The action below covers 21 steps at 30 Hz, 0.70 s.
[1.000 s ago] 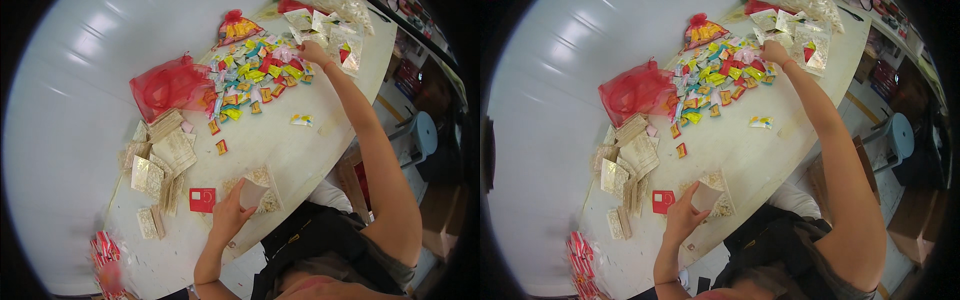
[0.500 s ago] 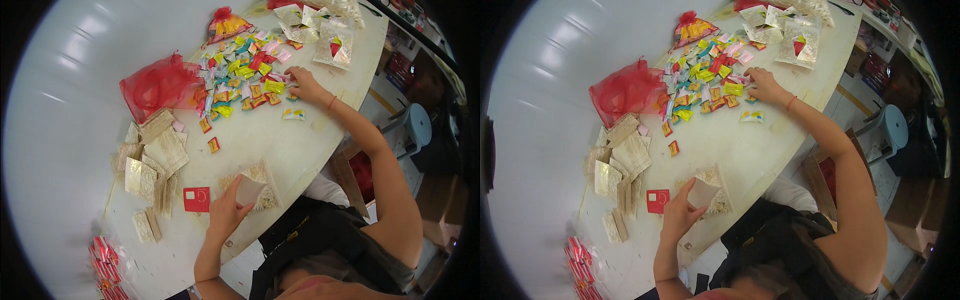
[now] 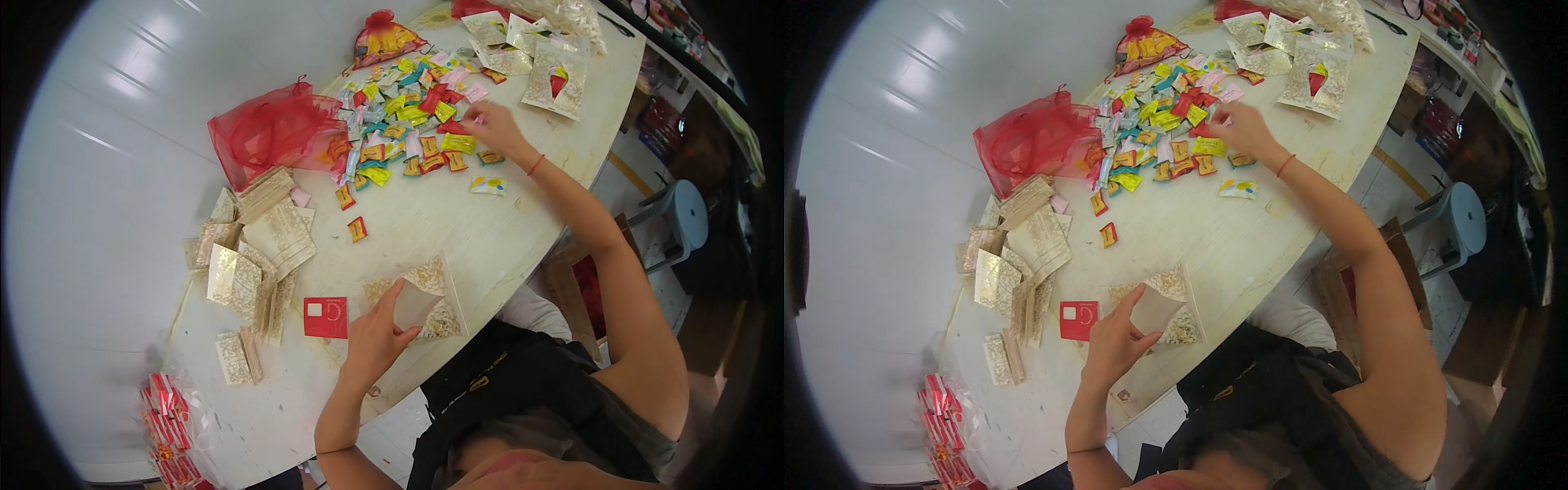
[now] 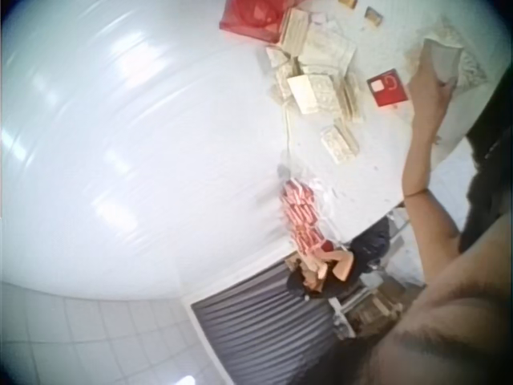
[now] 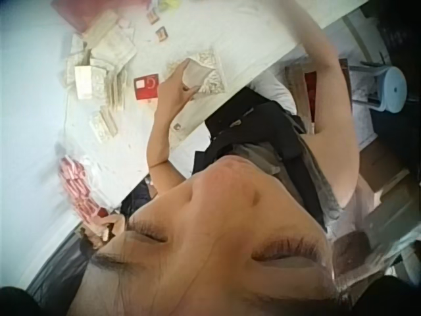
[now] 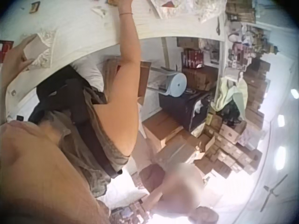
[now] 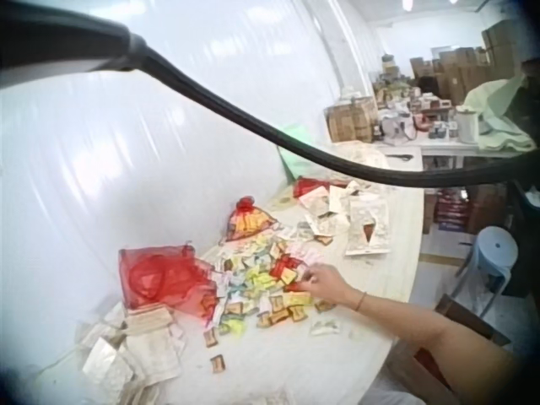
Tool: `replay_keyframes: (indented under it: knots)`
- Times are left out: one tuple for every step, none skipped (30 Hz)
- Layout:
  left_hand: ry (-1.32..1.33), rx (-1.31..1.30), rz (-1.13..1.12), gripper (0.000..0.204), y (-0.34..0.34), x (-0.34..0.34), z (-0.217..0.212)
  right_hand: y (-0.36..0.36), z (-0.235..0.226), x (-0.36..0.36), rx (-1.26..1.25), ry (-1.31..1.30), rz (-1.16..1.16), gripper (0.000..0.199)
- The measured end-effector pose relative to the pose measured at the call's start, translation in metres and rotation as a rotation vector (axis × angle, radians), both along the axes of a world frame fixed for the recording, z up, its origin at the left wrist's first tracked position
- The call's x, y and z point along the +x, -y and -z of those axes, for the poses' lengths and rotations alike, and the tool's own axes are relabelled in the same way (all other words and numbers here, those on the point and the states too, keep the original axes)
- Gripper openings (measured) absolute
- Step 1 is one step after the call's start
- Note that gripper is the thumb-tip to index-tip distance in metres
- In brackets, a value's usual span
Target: The person places small, individually wrapped candies into small, patterned paper bags. The person then folds the top of the bag to close it and places the finished bag on the table.
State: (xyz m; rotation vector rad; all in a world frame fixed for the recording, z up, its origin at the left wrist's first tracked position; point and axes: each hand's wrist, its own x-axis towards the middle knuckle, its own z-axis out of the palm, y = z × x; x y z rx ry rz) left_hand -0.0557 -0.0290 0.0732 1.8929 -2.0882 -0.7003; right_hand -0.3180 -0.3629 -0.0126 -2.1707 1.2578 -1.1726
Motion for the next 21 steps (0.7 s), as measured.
replay_keyframes:
  knots:
    - [-0.003, 0.002, -0.005, 0.082, 0.0, 0.0, -0.001, -0.006, -0.004, 0.007, -0.042, -0.171, -0.041, 0.022]
    - [-0.008, -0.006, 0.0, 0.082, 0.0, 0.0, -0.001, -0.007, -0.001, 0.01, -0.091, -0.201, -0.064, 0.026]
    - [-0.016, -0.011, 0.004, 0.082, 0.0, -0.001, -0.002, -0.008, 0.003, 0.013, -0.138, -0.234, -0.086, 0.029]
    - [-0.024, -0.016, 0.009, 0.082, 0.0, -0.001, -0.002, -0.008, 0.006, 0.016, -0.185, -0.268, -0.11, 0.033]
    - [-0.028, -0.023, 0.008, 0.082, 0.001, -0.002, -0.001, -0.001, 0.004, 0.013, -0.069, -0.356, -0.15, 0.043]
    - [-0.026, -0.023, -0.005, 0.082, -0.001, -0.001, -0.001, 0.002, -0.005, 0.019, 0.016, -0.352, -0.126, 0.045]
    - [-0.028, -0.028, -0.009, 0.083, -0.001, 0.0, 0.0, 0.009, -0.021, 0.023, 0.097, -0.352, -0.093, 0.047]
    - [-0.018, -0.029, -0.012, 0.083, -0.002, 0.001, 0.0, 0.018, -0.029, 0.027, 0.177, -0.352, -0.061, 0.05]
    - [-0.013, -0.032, -0.007, 0.083, -0.002, 0.0, 0.001, 0.034, -0.03, 0.025, 0.205, -0.29, -0.007, 0.05]
    - [-0.007, -0.036, 0.0, 0.083, -0.001, -0.001, 0.0, 0.052, -0.031, 0.022, 0.231, -0.227, 0.049, 0.05]
    - [-0.006, -0.041, 0.006, 0.083, -0.001, -0.002, -0.001, 0.065, -0.028, 0.019, 0.257, -0.163, 0.104, 0.051]
    - [-0.004, -0.044, 0.008, 0.083, -0.001, -0.002, -0.001, 0.071, -0.028, 0.022, 0.24, -0.16, 0.137, 0.053]
    - [-0.002, -0.047, 0.01, 0.083, -0.001, -0.002, -0.002, 0.076, -0.027, 0.025, 0.222, -0.157, 0.17, 0.055]
    - [0.001, -0.035, 0.006, 0.083, 0.0, -0.003, -0.002, 0.079, -0.026, 0.027, 0.204, -0.154, 0.204, 0.057]
    - [0.005, -0.022, -0.002, 0.084, -0.001, -0.002, -0.003, 0.079, -0.022, 0.031, 0.19, -0.186, 0.18, 0.059]
    - [0.008, -0.009, -0.009, 0.084, -0.002, -0.002, -0.003, 0.078, -0.018, 0.034, 0.177, -0.218, 0.156, 0.06]
    - [0.007, -0.022, -0.003, 0.084, -0.002, -0.001, -0.003, 0.078, -0.014, 0.036, 0.163, -0.249, 0.133, 0.062]
    - [-0.001, -0.032, 0.006, 0.084, -0.002, -0.001, -0.001, 0.079, -0.009, 0.037, 0.168, -0.272, 0.14, 0.062]
    - [-0.009, -0.042, 0.015, 0.084, -0.002, -0.001, 0.0, 0.08, -0.006, 0.039, 0.172, -0.295, 0.148, 0.062]
    - [-0.003, -0.032, 0.01, 0.084, -0.001, -0.002, 0.0, 0.083, -0.004, 0.04, 0.177, -0.318, 0.157, 0.062]
    - [0.002, -0.022, 0.006, 0.084, 0.0, -0.003, -0.002, 0.084, -0.005, 0.041, 0.18, -0.349, 0.127, 0.062]
